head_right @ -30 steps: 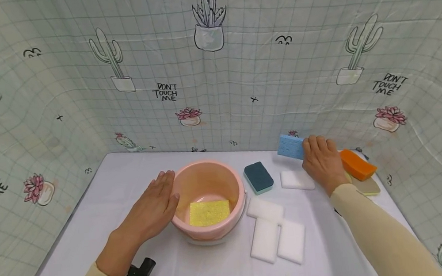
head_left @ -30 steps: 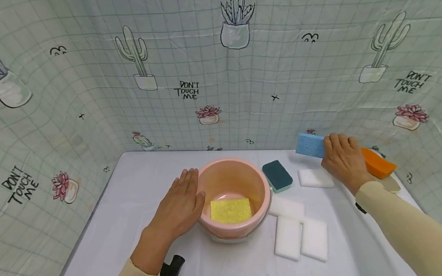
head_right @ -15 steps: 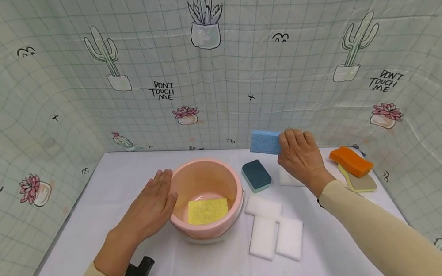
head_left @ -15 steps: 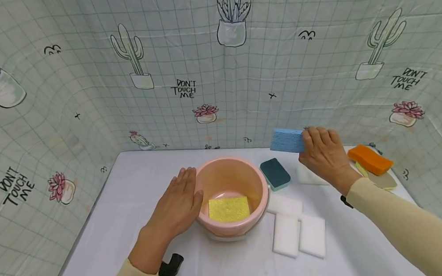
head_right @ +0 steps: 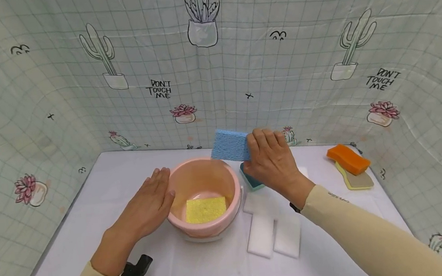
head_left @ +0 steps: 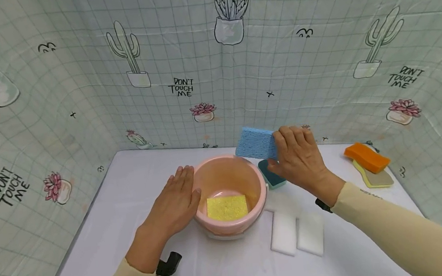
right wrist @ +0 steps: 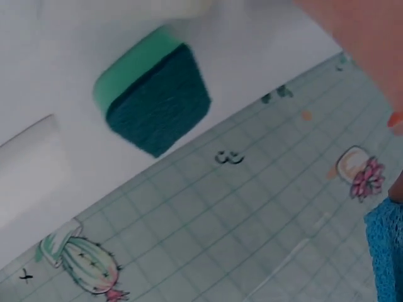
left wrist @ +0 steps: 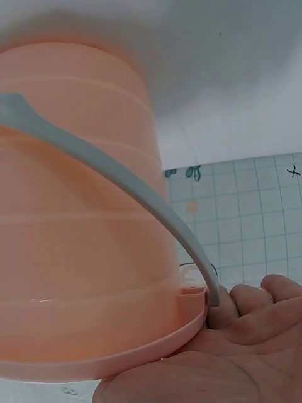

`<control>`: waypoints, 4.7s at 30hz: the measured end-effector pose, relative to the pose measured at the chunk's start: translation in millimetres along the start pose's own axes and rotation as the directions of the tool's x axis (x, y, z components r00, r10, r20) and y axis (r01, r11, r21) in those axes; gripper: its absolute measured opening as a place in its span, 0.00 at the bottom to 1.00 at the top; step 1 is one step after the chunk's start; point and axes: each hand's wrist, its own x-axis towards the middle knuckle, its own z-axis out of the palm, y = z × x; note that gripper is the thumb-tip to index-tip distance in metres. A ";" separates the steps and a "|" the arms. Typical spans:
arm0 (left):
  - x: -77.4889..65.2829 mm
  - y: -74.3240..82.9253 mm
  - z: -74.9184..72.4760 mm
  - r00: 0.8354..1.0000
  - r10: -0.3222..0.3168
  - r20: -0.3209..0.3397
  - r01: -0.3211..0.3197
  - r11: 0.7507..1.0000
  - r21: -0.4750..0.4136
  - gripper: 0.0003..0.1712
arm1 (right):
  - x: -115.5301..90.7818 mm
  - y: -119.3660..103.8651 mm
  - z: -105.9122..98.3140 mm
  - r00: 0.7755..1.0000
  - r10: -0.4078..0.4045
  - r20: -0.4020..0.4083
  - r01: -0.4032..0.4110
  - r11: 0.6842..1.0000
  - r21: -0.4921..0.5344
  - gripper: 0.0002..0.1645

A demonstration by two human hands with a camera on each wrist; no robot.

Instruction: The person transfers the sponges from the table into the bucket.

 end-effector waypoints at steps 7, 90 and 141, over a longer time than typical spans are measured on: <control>0.5 -0.2 -1.7 1.000 0.017 -0.009 -0.017 1.000 -0.005 0.40 | 21.2 -32.6 -16.9 0.986 0.041 0.159 -0.066 0.987 0.150 0.37; -1.6 -2.4 1.5 0.999 0.022 -0.039 -0.025 0.996 -0.080 0.39 | -43.2 23.4 -8.9 0.899 0.206 0.388 -0.197 0.978 -0.063 0.34; -0.8 -1.8 0.5 0.999 0.033 -0.032 -0.035 0.996 -0.077 0.39 | -67.3 19.6 46.8 0.836 0.282 0.470 -0.249 0.959 -0.131 0.40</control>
